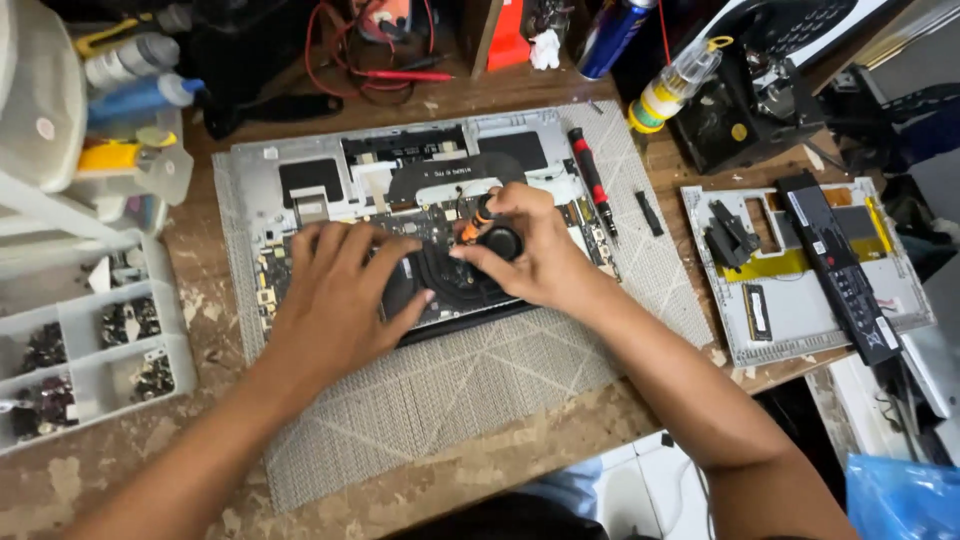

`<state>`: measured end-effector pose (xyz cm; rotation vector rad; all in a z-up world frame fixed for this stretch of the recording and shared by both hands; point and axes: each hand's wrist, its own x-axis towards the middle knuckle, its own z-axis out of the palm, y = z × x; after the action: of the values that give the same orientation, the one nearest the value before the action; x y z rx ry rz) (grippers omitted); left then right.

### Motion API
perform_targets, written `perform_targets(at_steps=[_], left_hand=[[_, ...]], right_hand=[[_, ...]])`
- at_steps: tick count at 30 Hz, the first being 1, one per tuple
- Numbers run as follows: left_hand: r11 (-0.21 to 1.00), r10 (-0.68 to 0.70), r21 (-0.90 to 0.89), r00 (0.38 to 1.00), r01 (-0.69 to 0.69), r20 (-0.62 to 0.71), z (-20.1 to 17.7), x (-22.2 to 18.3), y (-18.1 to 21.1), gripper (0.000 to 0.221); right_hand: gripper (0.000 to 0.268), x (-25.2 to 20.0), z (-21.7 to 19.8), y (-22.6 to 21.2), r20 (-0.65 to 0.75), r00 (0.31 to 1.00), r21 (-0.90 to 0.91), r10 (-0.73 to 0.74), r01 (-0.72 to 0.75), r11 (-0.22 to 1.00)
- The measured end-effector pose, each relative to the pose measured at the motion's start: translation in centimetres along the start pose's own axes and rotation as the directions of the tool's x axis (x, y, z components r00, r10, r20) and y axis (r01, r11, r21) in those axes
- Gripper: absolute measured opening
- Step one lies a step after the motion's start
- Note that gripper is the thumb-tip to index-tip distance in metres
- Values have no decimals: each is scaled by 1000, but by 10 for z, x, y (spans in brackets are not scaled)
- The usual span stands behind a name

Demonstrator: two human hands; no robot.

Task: Installing a cooling fan into a laptop by securing screws with a screwdriver and connecting the power cable.

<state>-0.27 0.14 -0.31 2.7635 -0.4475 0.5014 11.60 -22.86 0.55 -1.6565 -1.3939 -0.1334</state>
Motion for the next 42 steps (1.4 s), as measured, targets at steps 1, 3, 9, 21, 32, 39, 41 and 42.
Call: perform_targets(at_steps=[1,3,9,21,32,39,41,42], left_hand=[[1000,-7,-8,1000,8,5,1,0,0,54],[1000,-14,-15,999,13,-37,3,1,-3,53],[1000,-23,3,983,24,-180,23,-3,-8,43],[999,12,36,964,-3,-267,16,-3,-6,28],[993,105,79,945,-85,-310,19,-1,-8,16],[967,218,194,925,-162,-312,8,0,2,12],[953,224,245,960,-180,-166,1,3,4,27],[934,212,299,977,-197,-16,-2,3,4,42]], right_hand=[[66,0,-1,2,7,1000,5,8,-9,1000],[74,3,-2,8,-46,999,-3,-17,17,1000],[58,6,8,-6,-76,992,241,104,-83,967],[63,3,13,6,-154,988,-25,28,-32,999],[63,-15,17,29,-196,978,51,69,-60,997],[65,-8,15,17,-269,962,-8,44,-47,999],[66,-1,-10,0,-229,973,-65,40,-56,996],[67,2,-22,-8,-184,982,-113,37,-58,992]])
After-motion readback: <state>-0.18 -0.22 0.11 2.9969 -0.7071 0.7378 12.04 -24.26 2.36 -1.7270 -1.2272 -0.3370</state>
